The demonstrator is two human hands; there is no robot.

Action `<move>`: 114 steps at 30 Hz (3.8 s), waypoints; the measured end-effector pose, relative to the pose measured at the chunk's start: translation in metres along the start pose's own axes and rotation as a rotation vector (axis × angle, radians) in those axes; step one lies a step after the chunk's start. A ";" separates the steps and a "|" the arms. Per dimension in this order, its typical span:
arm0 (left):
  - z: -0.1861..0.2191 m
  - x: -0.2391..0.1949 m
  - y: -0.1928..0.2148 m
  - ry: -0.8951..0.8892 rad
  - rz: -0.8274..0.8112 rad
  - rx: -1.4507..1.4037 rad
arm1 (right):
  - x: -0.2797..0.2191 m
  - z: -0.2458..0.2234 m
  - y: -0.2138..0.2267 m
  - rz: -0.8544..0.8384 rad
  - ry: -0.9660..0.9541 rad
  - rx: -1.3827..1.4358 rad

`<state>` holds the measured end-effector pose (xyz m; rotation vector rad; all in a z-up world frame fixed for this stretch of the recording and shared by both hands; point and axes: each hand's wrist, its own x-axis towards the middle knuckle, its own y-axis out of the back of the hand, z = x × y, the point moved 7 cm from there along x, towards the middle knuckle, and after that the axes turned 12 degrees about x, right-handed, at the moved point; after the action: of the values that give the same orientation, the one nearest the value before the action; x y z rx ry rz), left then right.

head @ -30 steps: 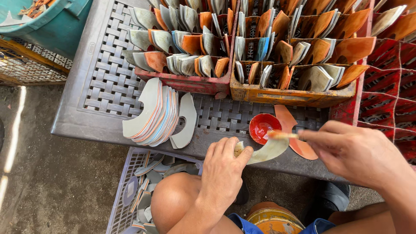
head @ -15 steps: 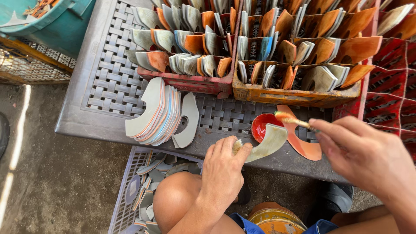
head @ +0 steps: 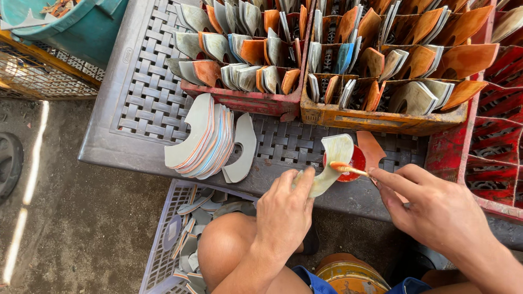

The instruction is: The person paints curved ceramic pieces using a toothbrush dipped in red paint. They repeatedly dip the brush into a small red bowl, apply paint to each piece, and place the finished pieces into a crate. The process is repeated for multiple pieces.

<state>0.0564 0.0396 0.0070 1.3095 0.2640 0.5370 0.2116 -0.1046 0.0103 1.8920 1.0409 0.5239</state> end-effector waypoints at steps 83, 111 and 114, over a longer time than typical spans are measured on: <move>0.178 0.007 -0.061 -0.062 -1.091 -1.645 | -0.031 0.087 0.202 0.778 0.417 0.334; 0.148 -0.006 -0.062 0.021 -1.131 -1.417 | 0.080 0.129 0.124 0.608 0.254 0.192; 0.147 -0.006 -0.066 0.025 -1.118 -1.356 | 0.079 0.132 0.125 0.587 0.261 0.147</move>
<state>0.1361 -0.0978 -0.0197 -0.2557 0.4730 -0.2697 0.4042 -0.1372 0.0448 2.3080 0.6792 1.0759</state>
